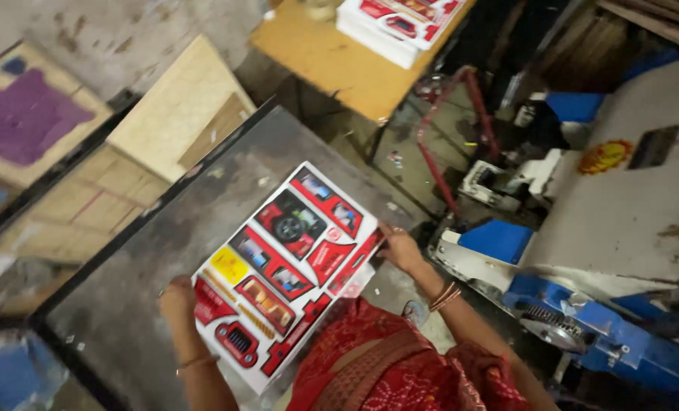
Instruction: Picking up, inspecting, and stacking printed paper packaging sheets near a machine.
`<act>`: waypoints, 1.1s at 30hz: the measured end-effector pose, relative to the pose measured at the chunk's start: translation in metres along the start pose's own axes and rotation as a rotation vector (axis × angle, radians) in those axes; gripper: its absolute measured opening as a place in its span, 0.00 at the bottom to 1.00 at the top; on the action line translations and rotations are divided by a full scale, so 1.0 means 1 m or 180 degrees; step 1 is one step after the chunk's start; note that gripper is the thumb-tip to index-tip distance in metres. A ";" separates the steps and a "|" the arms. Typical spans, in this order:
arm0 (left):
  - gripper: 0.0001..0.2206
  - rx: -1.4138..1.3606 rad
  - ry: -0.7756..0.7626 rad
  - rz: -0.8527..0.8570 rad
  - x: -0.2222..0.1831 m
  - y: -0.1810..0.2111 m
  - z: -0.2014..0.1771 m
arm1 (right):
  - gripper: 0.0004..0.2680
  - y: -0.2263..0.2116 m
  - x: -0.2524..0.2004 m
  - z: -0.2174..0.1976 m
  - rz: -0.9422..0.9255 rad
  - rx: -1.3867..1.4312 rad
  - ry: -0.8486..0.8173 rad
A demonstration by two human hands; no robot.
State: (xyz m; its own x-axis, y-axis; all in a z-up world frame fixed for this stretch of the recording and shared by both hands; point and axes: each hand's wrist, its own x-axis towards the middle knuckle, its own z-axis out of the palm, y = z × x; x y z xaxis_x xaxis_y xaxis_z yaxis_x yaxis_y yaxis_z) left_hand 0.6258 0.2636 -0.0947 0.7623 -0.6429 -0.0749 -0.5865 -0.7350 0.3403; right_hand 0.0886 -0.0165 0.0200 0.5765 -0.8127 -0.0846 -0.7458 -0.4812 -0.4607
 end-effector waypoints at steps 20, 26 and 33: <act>0.15 -0.1646 0.0462 0.2629 -0.158 0.520 0.062 | 0.10 0.261 -0.315 -0.320 0.1502 0.1238 0.4053; 0.19 -0.2099 -0.0470 0.2972 -0.228 0.570 0.101 | 0.12 0.409 -0.278 -0.398 0.1550 0.1602 0.4366; 0.20 -0.1652 -0.2001 0.1749 -0.296 0.629 0.080 | 0.30 0.437 -0.083 -0.170 0.2742 -0.0782 0.2412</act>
State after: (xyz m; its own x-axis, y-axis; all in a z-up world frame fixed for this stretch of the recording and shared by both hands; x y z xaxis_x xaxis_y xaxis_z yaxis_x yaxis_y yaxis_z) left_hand 0.0093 -0.0256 0.0665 0.0466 -0.9751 -0.2169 -0.5081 -0.2101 0.8353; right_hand -0.3419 -0.2151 -0.0244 -0.4347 -0.8489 0.3008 -0.8848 0.3405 -0.3181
